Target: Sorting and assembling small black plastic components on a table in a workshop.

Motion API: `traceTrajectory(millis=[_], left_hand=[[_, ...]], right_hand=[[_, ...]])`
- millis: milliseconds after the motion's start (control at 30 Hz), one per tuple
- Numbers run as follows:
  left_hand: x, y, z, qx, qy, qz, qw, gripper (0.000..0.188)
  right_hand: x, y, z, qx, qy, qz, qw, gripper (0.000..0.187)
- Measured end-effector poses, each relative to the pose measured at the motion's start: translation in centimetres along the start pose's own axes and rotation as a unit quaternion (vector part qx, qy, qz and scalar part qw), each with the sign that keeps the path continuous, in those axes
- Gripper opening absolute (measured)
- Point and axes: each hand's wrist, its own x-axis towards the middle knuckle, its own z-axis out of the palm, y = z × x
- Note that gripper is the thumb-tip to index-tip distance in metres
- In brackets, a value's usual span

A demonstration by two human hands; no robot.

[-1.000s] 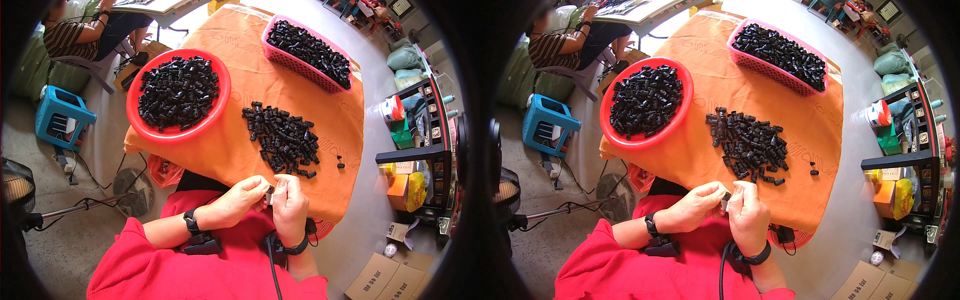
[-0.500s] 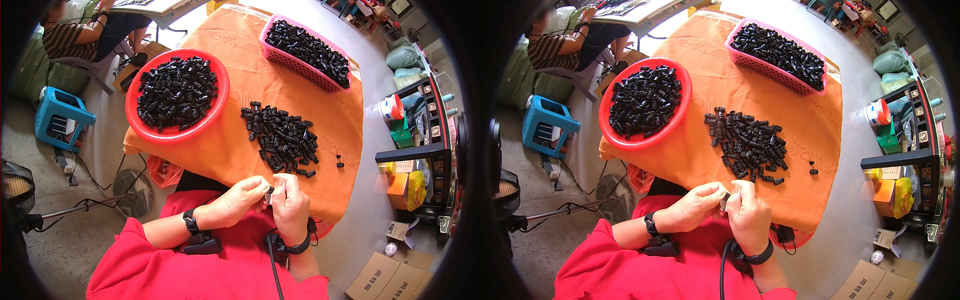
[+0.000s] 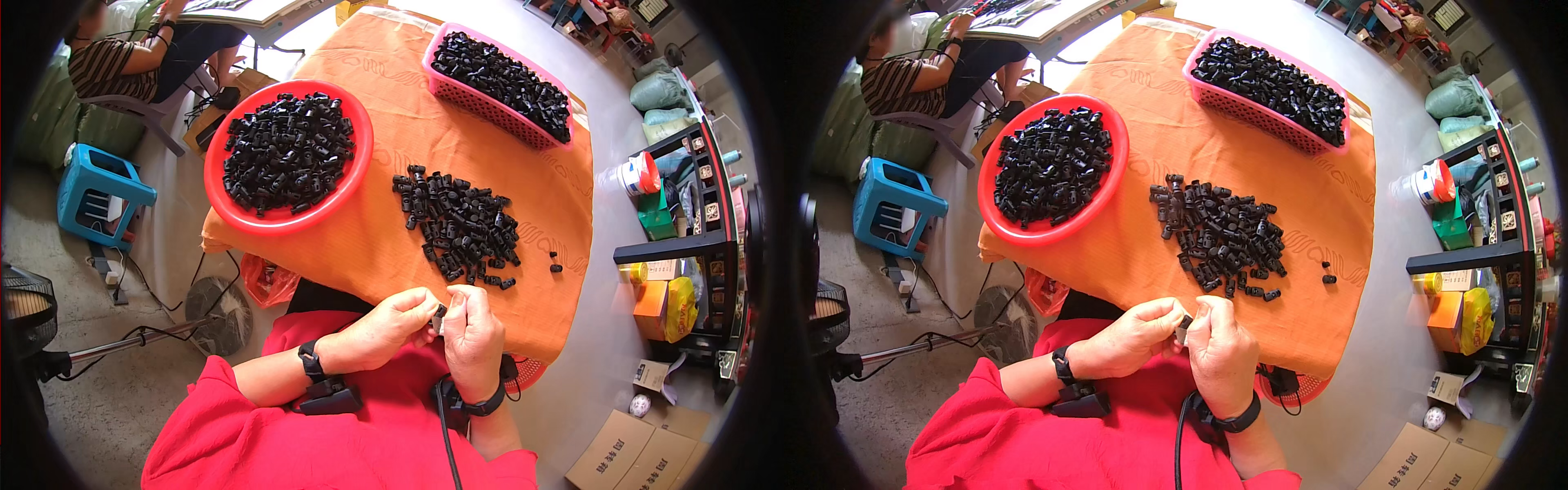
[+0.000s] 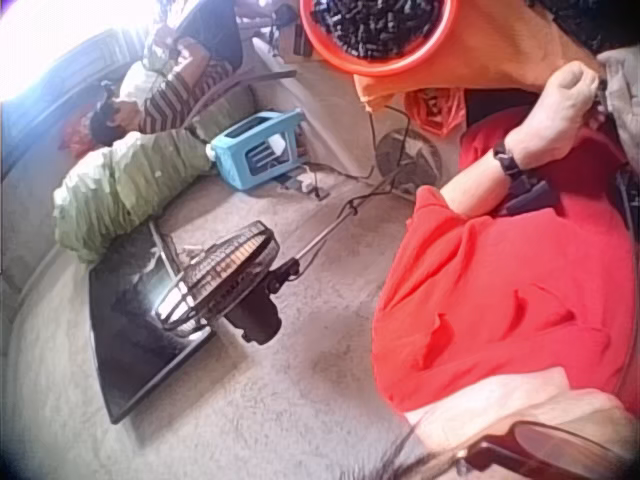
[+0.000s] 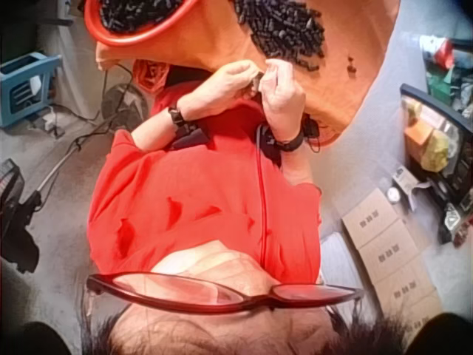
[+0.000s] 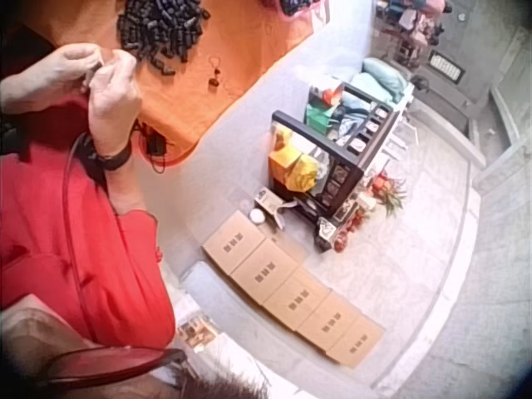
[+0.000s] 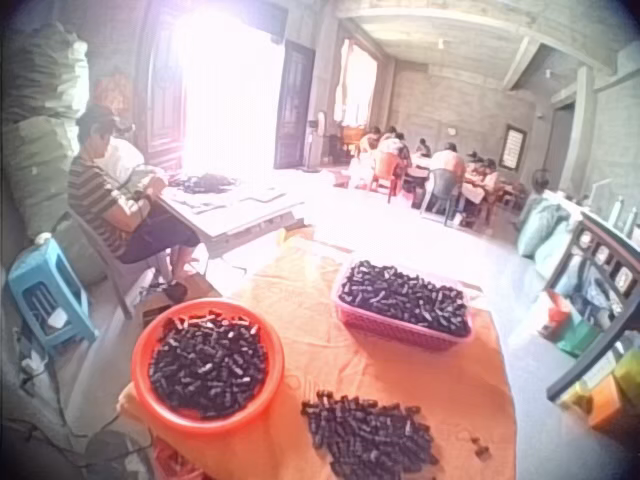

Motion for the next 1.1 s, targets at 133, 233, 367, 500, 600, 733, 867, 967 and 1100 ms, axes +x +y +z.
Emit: traceTrajectory(millis=[133,233,367,500,600,733,867,967,1100], left_hand=[[0.0,0.2,0.3,0.005,0.007,-0.010,1.000,0.020],[-0.1,0.5,0.7,0.013,0.015,-0.010,1.000,0.021],[0.0,0.4,0.2,0.009,0.011,-0.006,1.000,0.018],[0.0,0.3,0.1,0.002,0.010,-0.004,1.000,0.017],[0.0,0.6,0.3,0.019,0.010,0.004,1.000,0.018],[-0.3,0.8,0.3,0.017,0.032,-0.046,0.998,0.022],[-0.4,1.4,0.6,-0.016,0.010,-0.074,0.997,0.022],[-0.2,1.0,0.0,-0.026,-0.010,-0.069,0.997,0.022],[-0.3,1.3,0.3,-0.007,0.009,-0.069,0.998,0.022]], right_hand=[[-0.2,-0.1,-0.1,0.018,0.000,0.019,1.000,0.011],[-0.4,-0.1,0.0,0.040,0.010,0.023,0.999,0.011],[-0.6,-0.1,0.3,0.058,0.011,0.043,0.997,0.012],[-0.7,-0.2,0.3,0.035,0.021,0.047,0.998,0.012],[-0.2,-0.8,-0.4,0.041,0.042,0.069,0.996,0.013],[0.3,-0.3,-1.3,0.060,0.069,0.062,0.994,0.015],[-0.2,-0.3,-1.1,0.052,0.022,0.058,0.997,0.011],[-0.4,0.2,-0.7,0.056,0.012,0.038,0.998,0.010],[-0.4,0.3,-0.8,0.016,-0.010,-0.008,1.000,0.009]])
